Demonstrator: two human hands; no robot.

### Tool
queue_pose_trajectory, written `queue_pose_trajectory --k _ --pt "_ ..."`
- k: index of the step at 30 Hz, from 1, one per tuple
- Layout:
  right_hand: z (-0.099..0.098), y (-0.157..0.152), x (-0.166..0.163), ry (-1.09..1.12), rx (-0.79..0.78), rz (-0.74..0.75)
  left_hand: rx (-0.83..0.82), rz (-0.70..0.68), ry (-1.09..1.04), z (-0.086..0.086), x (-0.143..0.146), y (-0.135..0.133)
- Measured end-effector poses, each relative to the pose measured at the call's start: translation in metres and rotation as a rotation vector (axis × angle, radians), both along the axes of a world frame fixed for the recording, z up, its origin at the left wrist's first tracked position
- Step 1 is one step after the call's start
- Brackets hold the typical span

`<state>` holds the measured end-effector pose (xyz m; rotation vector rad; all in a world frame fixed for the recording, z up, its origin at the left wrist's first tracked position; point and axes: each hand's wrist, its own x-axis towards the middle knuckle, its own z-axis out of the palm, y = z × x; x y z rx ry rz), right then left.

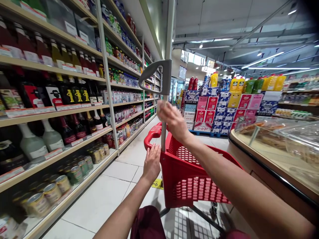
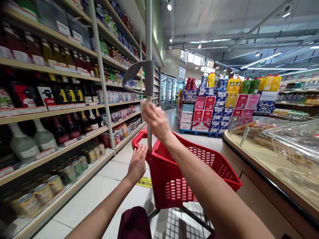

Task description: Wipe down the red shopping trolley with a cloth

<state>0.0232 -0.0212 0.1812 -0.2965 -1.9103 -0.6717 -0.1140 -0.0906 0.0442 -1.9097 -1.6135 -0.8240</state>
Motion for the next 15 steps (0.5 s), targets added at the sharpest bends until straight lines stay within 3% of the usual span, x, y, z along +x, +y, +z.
queue_pose_trajectory --k 4,6,9,11,15 --pt "-0.055 0.003 0.012 -0.475 -0.042 0.023 -0.021 -0.022 -0.011 0.001 -0.001 0.000" --pt "-0.055 0.003 0.013 -0.489 -0.062 -0.012 -0.025 -0.021 -0.008 0.000 -0.002 0.000" --pt "-0.026 0.005 0.009 -0.321 -0.078 -0.045 -0.018 -0.018 0.002 -0.003 -0.002 0.000" --pt "-0.020 0.004 0.007 -0.248 -0.075 -0.039 -0.022 -0.020 0.009 -0.003 -0.002 0.000" --pt "-0.051 -0.007 0.008 -0.400 -0.080 0.009 -0.044 -0.033 0.004 -0.001 -0.001 -0.002"
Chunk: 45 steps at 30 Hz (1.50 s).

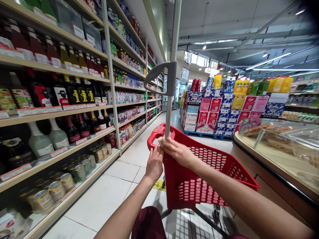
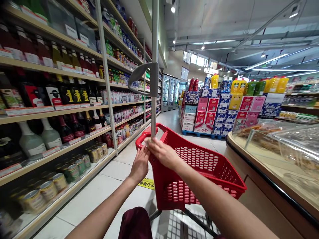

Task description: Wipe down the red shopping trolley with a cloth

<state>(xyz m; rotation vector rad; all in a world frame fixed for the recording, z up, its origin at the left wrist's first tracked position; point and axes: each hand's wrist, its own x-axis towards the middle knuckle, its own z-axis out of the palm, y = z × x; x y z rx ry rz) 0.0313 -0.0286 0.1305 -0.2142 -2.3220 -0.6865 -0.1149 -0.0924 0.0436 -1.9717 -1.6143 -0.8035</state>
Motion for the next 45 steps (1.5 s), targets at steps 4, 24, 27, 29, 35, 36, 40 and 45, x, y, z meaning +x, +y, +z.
queue_pose_trajectory --k 4,24,27,29,35,36,40,45 --pt "0.007 0.002 -0.001 0.098 -0.032 -0.012 0.025 -0.001 0.005 -0.001 0.001 0.001" --pt "-0.052 0.000 0.030 0.157 -0.136 -0.134 0.027 0.038 0.073 -0.003 0.002 0.004" --pt "-0.057 -0.006 0.020 0.313 -0.183 -0.149 0.038 0.035 0.070 -0.004 0.001 0.003" --pt "-0.081 -0.015 0.012 0.337 -0.201 -0.136 0.031 0.028 0.072 -0.004 0.001 0.004" --pt "-0.198 -0.048 0.014 0.177 -0.228 -0.082 0.012 0.041 0.087 -0.002 0.000 0.006" --pt "-0.199 -0.049 0.014 0.183 -0.234 -0.073 0.010 0.039 0.088 -0.003 0.000 0.006" --pt "-0.156 -0.039 0.011 0.334 -0.280 -0.082 0.021 0.039 0.075 -0.003 0.001 0.008" --pt "-0.168 -0.041 0.025 0.300 -0.250 -0.076 0.025 0.031 0.102 -0.001 -0.001 0.007"
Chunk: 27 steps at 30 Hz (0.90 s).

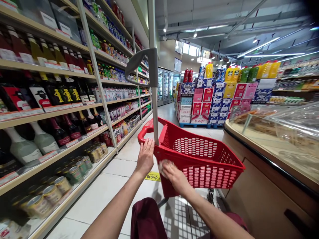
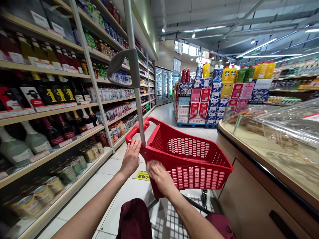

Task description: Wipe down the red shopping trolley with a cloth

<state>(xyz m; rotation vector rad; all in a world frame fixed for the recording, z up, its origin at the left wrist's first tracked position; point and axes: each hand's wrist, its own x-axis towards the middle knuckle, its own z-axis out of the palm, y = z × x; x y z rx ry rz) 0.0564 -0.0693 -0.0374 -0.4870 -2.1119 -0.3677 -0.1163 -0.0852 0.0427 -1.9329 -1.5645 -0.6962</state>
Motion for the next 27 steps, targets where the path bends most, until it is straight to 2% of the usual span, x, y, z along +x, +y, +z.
queue_pose_trajectory --k 2,3,6,8,12,14,18,20,24,27 --pt "-0.012 -0.004 0.012 -0.005 -0.010 0.009 0.000 0.007 0.008 0.000 0.000 0.000" --pt "-0.012 -0.004 0.017 0.022 -0.025 0.003 0.006 0.013 0.006 0.000 0.001 0.000" --pt "0.006 0.005 0.026 0.152 -0.055 -0.040 0.038 0.032 -0.007 -0.003 0.004 0.002" --pt "0.010 0.011 0.028 0.179 -0.027 -0.062 0.049 0.048 -0.010 -0.004 0.006 0.003" --pt "-0.025 0.007 0.036 0.044 0.029 -0.055 0.044 0.050 0.005 -0.004 0.007 0.003" --pt "-0.035 0.005 0.045 0.041 0.018 -0.049 0.057 0.048 0.003 -0.004 0.008 0.003" --pt "-0.017 0.013 0.066 0.169 -0.042 -0.091 0.142 0.088 -0.079 -0.007 0.022 0.003" --pt "-0.015 0.017 0.072 0.159 -0.055 -0.122 0.151 0.073 -0.074 -0.011 0.035 0.005" --pt "-0.036 0.012 0.085 0.031 -0.058 -0.142 -0.020 -0.071 0.138 -0.020 0.066 0.012" --pt "-0.037 0.015 0.097 0.085 -0.063 -0.175 -0.118 -0.035 0.173 -0.024 0.082 0.017"
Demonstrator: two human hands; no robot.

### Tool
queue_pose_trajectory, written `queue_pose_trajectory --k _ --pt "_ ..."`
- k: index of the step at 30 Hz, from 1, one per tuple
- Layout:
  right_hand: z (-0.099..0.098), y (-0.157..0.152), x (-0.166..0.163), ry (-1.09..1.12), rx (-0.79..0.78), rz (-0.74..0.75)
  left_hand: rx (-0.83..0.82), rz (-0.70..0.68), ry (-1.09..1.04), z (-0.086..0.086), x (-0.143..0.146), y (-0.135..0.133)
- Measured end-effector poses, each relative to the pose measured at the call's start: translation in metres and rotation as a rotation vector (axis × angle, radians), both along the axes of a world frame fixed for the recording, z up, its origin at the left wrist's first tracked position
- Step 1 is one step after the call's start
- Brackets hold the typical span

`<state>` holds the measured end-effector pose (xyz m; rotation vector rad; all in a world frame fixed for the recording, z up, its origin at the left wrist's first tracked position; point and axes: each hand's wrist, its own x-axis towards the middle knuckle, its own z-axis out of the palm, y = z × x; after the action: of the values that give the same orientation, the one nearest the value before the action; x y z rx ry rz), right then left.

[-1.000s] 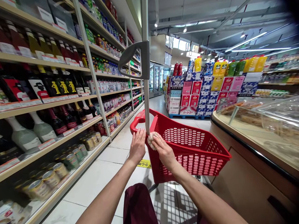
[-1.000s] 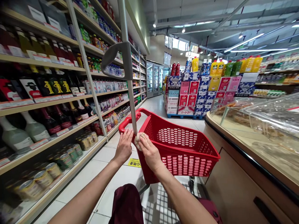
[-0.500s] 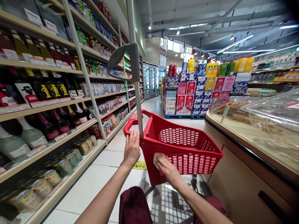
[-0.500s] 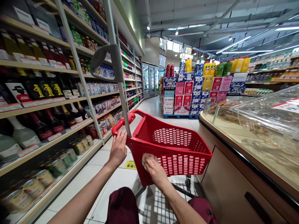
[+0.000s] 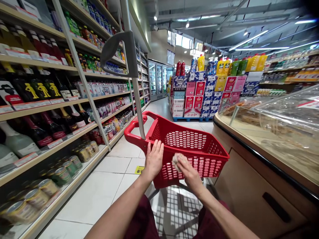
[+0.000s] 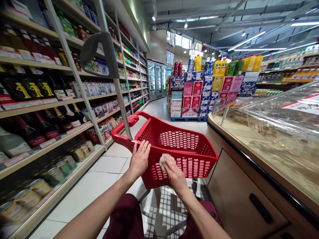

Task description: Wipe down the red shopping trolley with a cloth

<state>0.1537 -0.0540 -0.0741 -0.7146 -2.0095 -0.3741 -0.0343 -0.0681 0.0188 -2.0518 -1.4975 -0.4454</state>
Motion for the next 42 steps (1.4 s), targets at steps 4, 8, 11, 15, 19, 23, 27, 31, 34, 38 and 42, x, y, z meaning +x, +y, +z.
queue_pose_trajectory --k 4,8,11,15,19,23,27,31,34,38,42 --pt "-0.005 0.009 0.014 0.069 -0.014 -0.061 -0.027 0.056 -0.017 0.000 0.003 0.003" --pt "-0.032 0.002 0.024 -0.023 -0.059 -0.033 -0.025 0.045 -0.014 -0.002 0.003 0.004" --pt "-0.027 0.000 0.036 0.057 -0.072 -0.044 -0.053 0.001 0.004 -0.008 0.014 0.007" --pt "-0.020 0.005 0.054 0.125 -0.052 -0.121 -0.080 -0.024 0.017 -0.016 0.030 0.010" --pt "-0.039 -0.002 0.067 0.013 -0.096 -0.123 -0.085 -0.002 0.020 -0.022 0.035 0.010" --pt "-0.027 0.001 0.073 0.114 -0.088 -0.142 -0.095 -0.035 0.043 -0.025 0.043 0.011" --pt "-0.031 0.005 0.078 0.110 -0.079 -0.170 -0.094 -0.040 0.057 -0.029 0.051 0.013" --pt "-0.047 0.001 0.087 0.048 -0.125 -0.145 -0.099 -0.051 0.065 -0.031 0.055 0.014" --pt "-0.041 0.005 0.094 0.135 -0.117 -0.175 -0.103 -0.090 0.070 -0.034 0.061 0.017" --pt "-0.046 0.007 0.099 0.095 -0.108 -0.214 -0.104 -0.096 0.068 -0.038 0.069 0.019" --pt "-0.052 0.005 0.110 0.061 -0.159 -0.188 -0.112 -0.107 0.086 -0.039 0.072 0.020"
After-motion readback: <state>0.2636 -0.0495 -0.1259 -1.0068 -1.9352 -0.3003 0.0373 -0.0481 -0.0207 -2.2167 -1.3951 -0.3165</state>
